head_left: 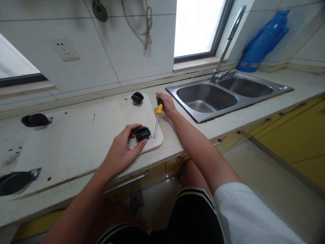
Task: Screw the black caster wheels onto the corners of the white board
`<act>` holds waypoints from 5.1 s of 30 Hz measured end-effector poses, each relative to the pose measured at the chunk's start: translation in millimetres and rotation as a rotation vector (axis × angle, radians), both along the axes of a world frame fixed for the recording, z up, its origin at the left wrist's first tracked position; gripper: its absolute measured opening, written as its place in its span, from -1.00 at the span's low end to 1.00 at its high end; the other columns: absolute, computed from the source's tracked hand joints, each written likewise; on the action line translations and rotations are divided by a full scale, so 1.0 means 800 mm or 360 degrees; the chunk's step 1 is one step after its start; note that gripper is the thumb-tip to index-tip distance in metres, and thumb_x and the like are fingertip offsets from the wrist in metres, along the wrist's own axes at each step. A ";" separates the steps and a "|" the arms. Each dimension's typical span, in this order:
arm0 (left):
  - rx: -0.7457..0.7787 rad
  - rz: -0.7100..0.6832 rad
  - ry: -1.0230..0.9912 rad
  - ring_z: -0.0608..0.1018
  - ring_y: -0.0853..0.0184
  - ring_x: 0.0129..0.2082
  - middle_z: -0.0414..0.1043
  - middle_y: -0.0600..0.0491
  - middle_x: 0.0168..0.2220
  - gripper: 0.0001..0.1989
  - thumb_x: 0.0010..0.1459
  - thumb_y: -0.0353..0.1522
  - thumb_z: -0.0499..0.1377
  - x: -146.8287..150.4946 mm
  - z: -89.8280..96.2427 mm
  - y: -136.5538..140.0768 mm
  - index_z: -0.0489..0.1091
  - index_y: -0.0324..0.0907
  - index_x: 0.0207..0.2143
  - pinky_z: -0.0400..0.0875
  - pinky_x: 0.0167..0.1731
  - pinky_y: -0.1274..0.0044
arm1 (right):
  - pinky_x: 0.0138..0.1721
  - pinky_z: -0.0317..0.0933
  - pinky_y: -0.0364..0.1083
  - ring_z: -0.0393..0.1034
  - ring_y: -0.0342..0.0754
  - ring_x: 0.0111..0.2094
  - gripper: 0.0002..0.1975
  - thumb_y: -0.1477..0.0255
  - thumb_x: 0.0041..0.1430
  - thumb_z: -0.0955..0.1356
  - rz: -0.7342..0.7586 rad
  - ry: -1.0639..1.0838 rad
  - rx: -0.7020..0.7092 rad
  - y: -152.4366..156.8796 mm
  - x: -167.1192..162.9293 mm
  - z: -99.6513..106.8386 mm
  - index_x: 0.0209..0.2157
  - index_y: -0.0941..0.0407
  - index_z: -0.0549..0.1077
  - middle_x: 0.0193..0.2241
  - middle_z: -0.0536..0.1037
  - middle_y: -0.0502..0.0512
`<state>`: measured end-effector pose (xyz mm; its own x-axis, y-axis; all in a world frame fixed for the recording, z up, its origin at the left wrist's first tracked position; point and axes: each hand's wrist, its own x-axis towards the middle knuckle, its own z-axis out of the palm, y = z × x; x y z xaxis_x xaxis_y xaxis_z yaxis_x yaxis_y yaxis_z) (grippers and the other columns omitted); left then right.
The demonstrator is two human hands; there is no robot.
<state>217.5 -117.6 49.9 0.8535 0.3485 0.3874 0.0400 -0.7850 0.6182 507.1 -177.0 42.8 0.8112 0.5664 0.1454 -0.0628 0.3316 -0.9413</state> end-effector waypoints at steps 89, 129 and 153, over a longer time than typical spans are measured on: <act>-0.0021 0.0011 0.0032 0.72 0.09 0.05 0.67 -0.06 0.15 -0.50 0.39 -0.07 0.36 0.000 0.000 0.000 0.47 -0.03 0.27 0.63 0.13 0.25 | -0.55 0.00 -0.13 0.14 -0.19 -0.52 -0.48 -0.02 0.22 0.54 -0.0132 0.0027 0.0109 -0.001 0.000 0.001 -0.51 0.04 0.38 -0.50 0.34 -0.08; 0.0005 0.0000 0.0008 0.71 0.13 0.04 0.67 -0.01 0.14 -0.51 0.39 -0.10 0.37 0.000 -0.003 0.002 0.46 0.00 0.28 0.61 0.11 0.30 | -0.57 -0.04 -0.16 0.12 -0.21 -0.53 -0.48 -0.03 0.17 0.58 -0.0073 0.0003 0.0218 0.005 -0.002 -0.005 -0.52 0.07 0.44 -0.52 0.35 -0.07; -0.0073 0.0015 0.0046 0.72 0.08 0.06 0.69 -0.03 0.11 -0.53 0.40 -0.08 0.36 -0.003 -0.001 0.002 0.47 -0.02 0.25 0.63 0.12 0.24 | -0.57 -0.03 -0.15 0.14 -0.20 -0.54 -0.49 -0.03 0.18 0.59 -0.0122 0.0087 0.0285 0.007 0.004 -0.008 -0.50 0.06 0.45 -0.53 0.34 -0.09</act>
